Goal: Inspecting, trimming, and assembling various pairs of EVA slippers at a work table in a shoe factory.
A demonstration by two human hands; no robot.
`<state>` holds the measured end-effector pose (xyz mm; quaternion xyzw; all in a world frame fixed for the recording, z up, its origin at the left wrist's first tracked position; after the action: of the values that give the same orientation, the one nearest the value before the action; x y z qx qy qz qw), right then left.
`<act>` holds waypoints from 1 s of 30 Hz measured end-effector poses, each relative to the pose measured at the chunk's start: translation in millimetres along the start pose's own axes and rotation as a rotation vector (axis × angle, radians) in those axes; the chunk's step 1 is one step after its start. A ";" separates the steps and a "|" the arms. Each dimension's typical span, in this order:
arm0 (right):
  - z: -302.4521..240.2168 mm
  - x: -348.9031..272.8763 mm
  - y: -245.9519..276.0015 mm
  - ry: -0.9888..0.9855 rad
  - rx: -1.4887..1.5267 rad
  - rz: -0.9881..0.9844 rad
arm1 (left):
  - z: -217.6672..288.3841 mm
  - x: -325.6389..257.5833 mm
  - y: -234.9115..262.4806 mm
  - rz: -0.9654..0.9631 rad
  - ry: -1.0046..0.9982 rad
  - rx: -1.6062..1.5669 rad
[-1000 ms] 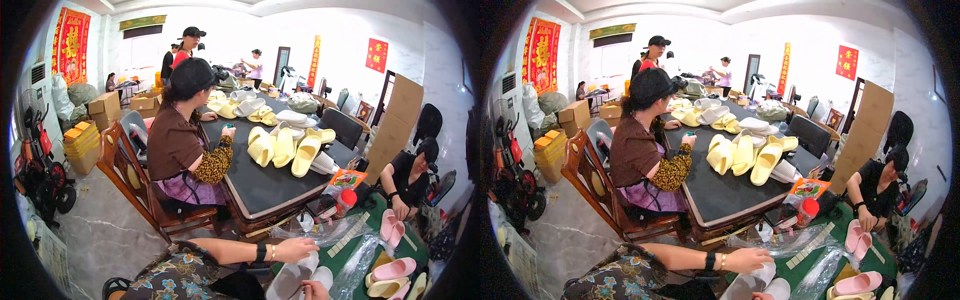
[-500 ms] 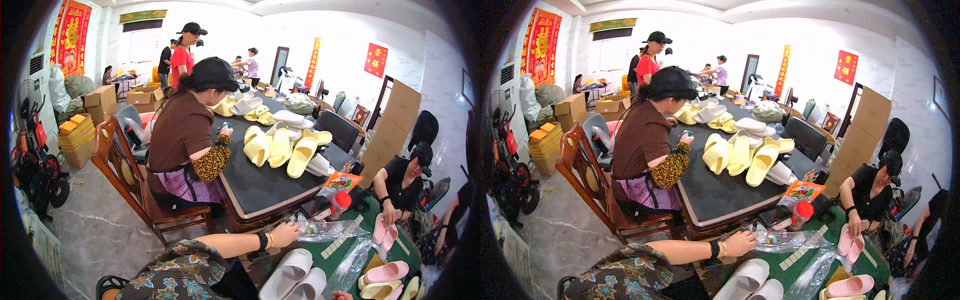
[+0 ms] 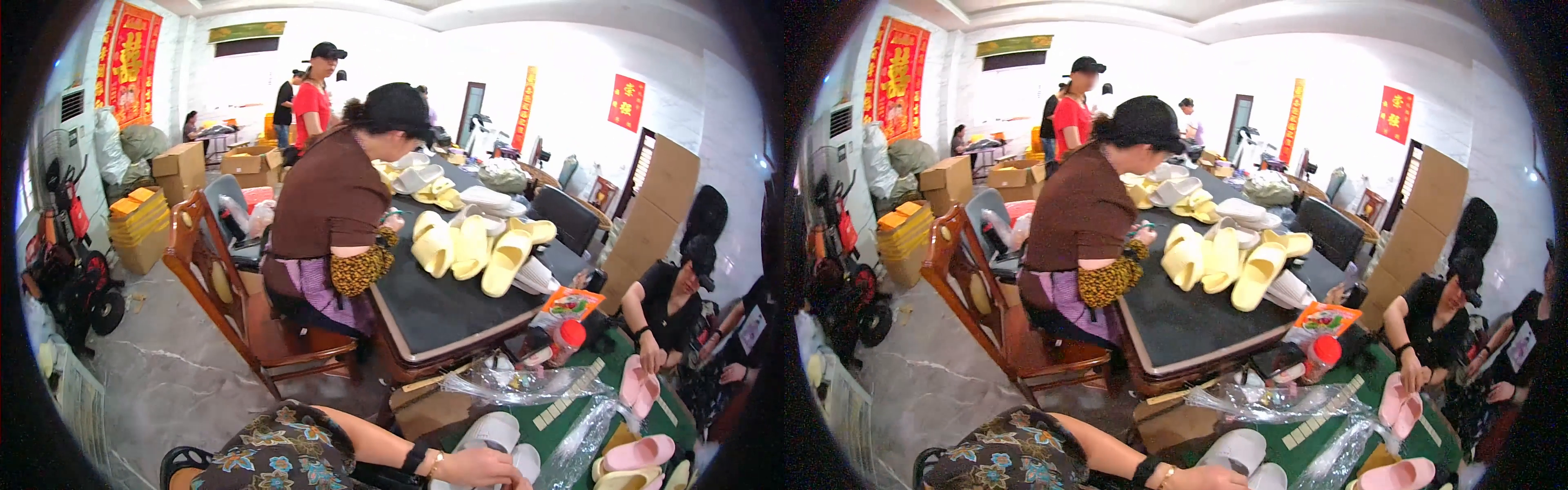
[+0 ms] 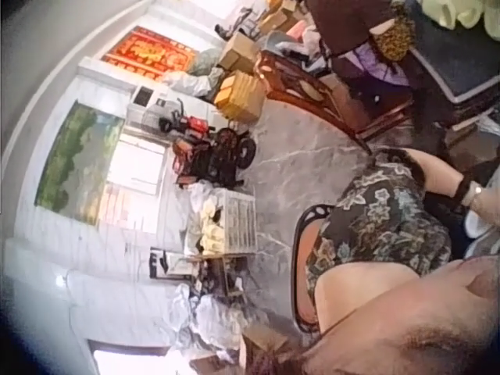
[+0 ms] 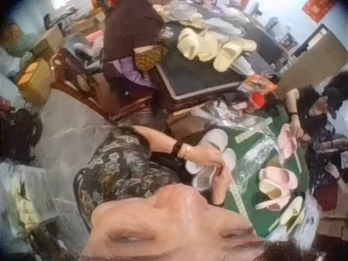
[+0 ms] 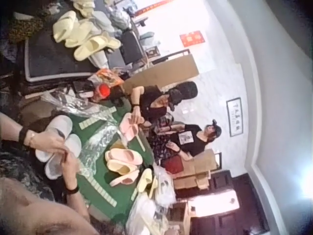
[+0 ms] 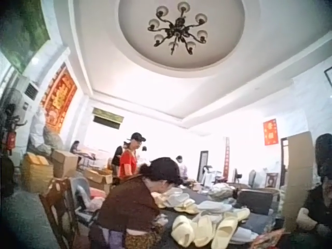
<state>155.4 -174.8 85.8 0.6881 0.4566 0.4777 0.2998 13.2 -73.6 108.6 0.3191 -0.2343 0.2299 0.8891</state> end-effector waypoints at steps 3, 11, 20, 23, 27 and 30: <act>5.4 -4.0 -7.6 0.036 0.044 0.047 | 2.7 -4.0 -0.4 0.062 -0.033 -0.005; -7.4 -0.1 0.1 0.047 0.114 0.035 | 8.0 -6.7 0.2 0.072 0.047 -0.096; -16.9 -6.5 21.8 -0.040 0.060 0.066 | -2.8 -20.7 9.9 0.251 0.128 -0.422; -2.6 -0.2 30.0 -0.023 -0.085 0.074 | -2.9 -22.5 24.4 0.304 0.230 -0.307; -52.2 37.4 71.7 0.191 -0.129 0.346 | 23.9 -18.8 53.2 0.485 0.503 -0.609; -54.0 44.0 79.6 0.183 -0.111 0.361 | 25.4 -14.1 64.8 0.502 0.448 -0.599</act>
<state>138.0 -167.9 189.9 0.6949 0.3243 0.6087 0.2037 -40.9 -49.6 147.9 -0.0765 -0.1623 0.4238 0.8878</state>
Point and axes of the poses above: each hand's wrist, its own x-axis towards the middle knuckle, its own y-axis out of the back of the hand, z = x × y, the point moved 2 cm from there along x, towards the middle knuckle, and after that the axes turned 11 degrees about -x, right-handed, at the moved point
